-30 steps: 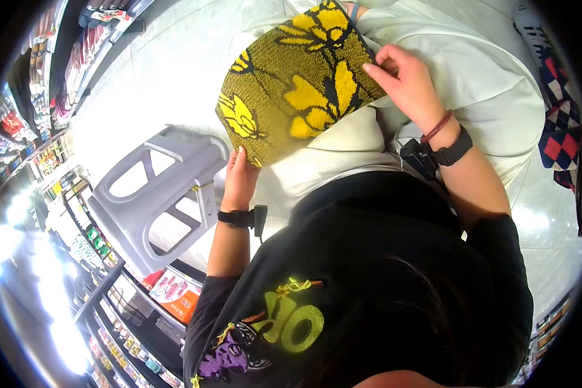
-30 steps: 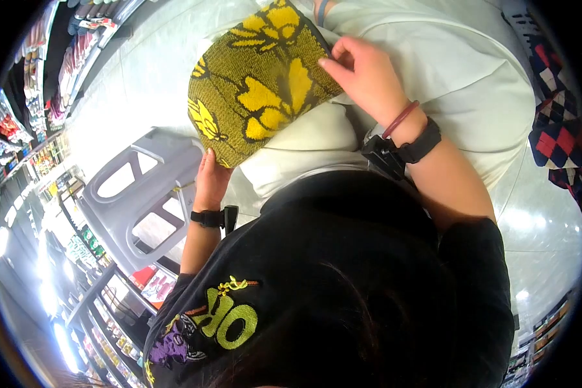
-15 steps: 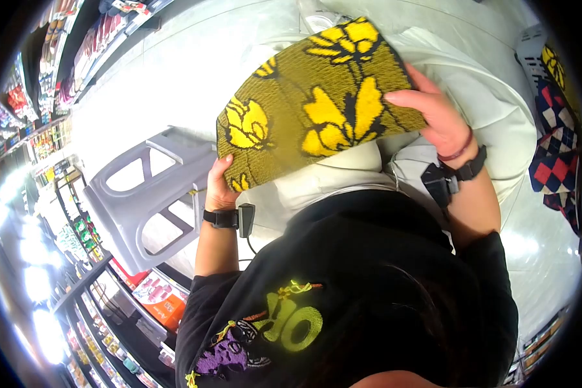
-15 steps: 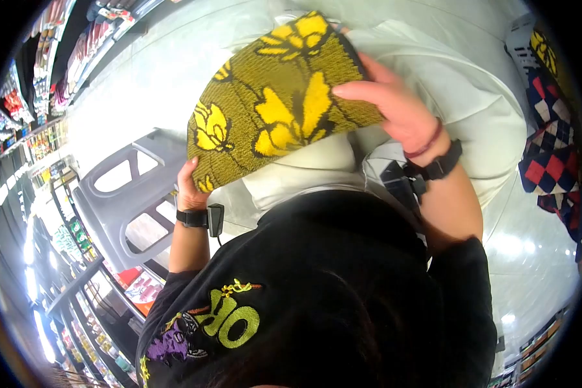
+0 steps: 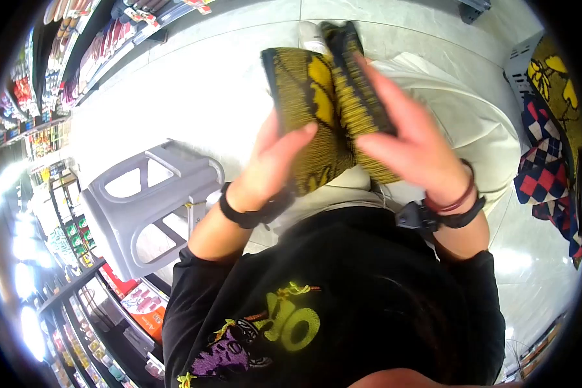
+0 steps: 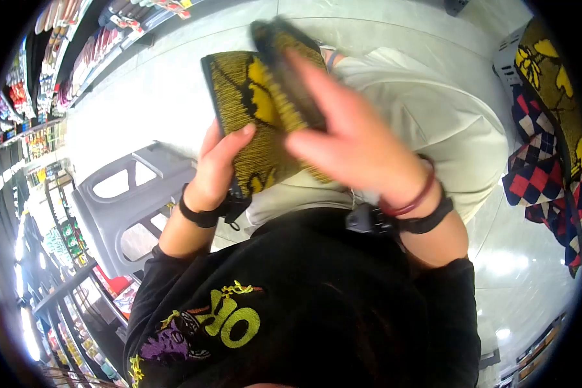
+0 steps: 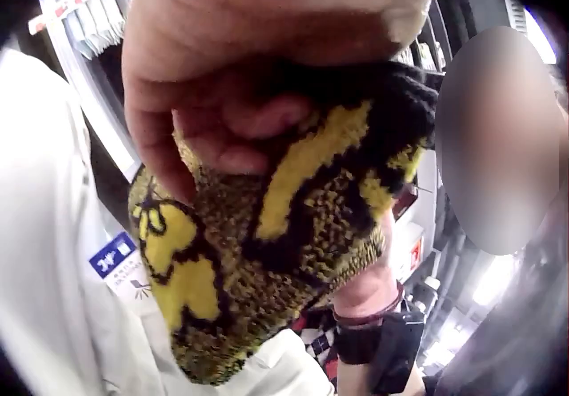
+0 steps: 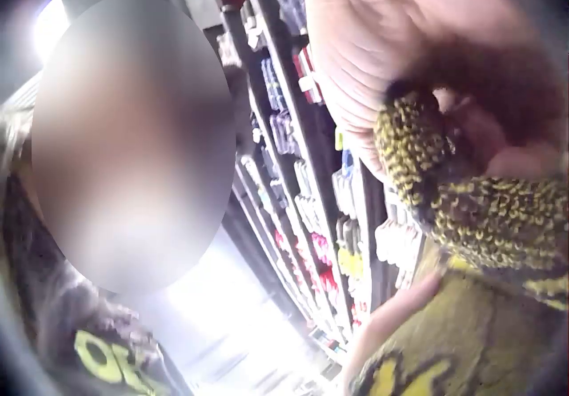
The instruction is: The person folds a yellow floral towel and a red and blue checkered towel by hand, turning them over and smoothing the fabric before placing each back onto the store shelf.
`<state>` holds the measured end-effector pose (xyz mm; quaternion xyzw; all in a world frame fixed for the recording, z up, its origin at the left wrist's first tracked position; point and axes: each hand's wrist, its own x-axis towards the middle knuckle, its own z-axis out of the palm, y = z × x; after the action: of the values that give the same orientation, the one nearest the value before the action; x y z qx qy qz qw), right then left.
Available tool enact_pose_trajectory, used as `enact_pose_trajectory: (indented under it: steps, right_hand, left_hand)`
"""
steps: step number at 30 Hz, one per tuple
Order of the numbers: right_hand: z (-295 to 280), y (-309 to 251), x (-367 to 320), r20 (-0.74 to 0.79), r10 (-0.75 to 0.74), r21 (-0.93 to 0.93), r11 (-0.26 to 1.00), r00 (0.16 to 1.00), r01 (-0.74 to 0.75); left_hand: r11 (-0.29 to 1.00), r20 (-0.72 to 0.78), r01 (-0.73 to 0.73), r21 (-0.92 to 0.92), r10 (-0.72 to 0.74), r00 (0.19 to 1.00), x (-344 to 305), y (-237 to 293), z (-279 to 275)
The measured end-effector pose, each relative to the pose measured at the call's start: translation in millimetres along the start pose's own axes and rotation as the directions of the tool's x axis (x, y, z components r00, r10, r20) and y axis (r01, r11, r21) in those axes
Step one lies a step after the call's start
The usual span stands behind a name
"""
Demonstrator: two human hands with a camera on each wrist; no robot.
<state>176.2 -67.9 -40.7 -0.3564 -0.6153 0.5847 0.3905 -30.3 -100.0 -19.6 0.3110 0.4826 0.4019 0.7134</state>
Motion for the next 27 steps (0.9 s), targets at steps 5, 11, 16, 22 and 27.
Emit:
enact_pose_trajectory:
  steps: [5,11,16,22,27]
  right_hand:
    - [24.9,-3.7,1.2,-0.051,0.007,-0.312,0.950,0.999,-0.022]
    - [10.3,20.4,-0.7,-0.072,-0.056,-0.272,0.962,0.996,0.034]
    - [4.6,41.2,-0.5,-0.094,-0.233,-0.252,0.946,0.968,0.204]
    - [-7.7,52.1,5.1,-0.033,-0.391,-0.083,0.918,0.920,0.388]
    - [-5.7,49.8,-0.2,0.098,-0.238,0.012,0.971,0.966,0.238]
  left_hand:
    - [0.964,0.010,-0.181,0.196,0.182,0.983,24.9,-19.6,14.5]
    - [0.956,0.007,-0.265,0.130,0.266,0.964,42.5,-34.0,23.2]
    - [0.979,-0.077,-0.199,-0.046,0.195,0.978,44.4,-38.9,39.5]
    - [0.927,-0.048,-0.241,0.288,0.265,0.963,43.5,-35.8,40.4]
    - [0.918,0.076,-0.283,0.278,0.273,0.959,37.9,-34.0,41.1]
